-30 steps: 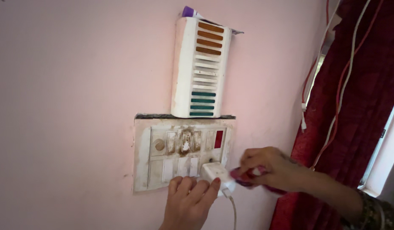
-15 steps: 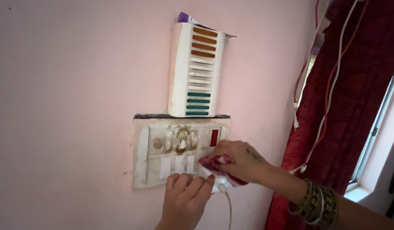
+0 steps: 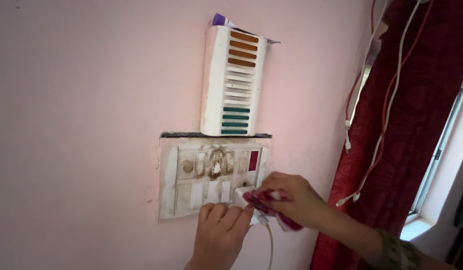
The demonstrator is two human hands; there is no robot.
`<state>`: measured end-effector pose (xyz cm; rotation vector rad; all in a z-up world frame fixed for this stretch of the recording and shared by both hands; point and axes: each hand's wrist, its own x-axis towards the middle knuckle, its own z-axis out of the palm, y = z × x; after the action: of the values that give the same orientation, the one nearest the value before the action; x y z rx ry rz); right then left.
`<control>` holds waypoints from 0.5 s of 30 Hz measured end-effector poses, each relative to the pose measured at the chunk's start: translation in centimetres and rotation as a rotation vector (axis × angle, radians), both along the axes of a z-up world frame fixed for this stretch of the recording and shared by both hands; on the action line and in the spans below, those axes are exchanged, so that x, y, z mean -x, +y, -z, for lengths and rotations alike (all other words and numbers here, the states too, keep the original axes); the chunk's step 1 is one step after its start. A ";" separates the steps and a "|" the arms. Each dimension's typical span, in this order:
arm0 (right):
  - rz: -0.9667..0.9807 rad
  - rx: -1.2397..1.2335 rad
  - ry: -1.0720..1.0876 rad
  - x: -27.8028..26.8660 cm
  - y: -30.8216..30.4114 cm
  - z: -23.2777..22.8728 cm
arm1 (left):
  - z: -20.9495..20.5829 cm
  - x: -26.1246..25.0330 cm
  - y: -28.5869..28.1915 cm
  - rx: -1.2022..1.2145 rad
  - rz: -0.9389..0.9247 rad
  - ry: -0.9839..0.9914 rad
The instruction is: The person wipes a wall-mounted switchboard with a cloth and then cleans the screen of a wall-mounted TV using the same cloth.
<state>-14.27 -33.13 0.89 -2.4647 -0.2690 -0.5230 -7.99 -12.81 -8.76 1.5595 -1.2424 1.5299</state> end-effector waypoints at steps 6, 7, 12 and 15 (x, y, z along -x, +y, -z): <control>0.035 0.302 -0.129 -2.1 0.8 -0.6 | 0.1 -0.3 0.1 0.002 -0.002 -0.024; 0.018 0.276 -0.129 -1.4 0.6 -0.5 | 0.2 -0.3 -0.1 0.014 0.000 -0.019; -0.129 0.200 -0.037 0.2 0.1 -1.0 | 0.6 -0.5 -0.4 0.031 0.013 -0.011; -0.089 0.360 -0.188 -1.8 1.2 -1.0 | 0.4 -0.8 -0.4 0.033 -0.003 -0.062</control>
<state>-12.42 -31.97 1.93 -2.7332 -0.5918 -0.7218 -7.15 -13.26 -9.15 1.5036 -1.2426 1.6033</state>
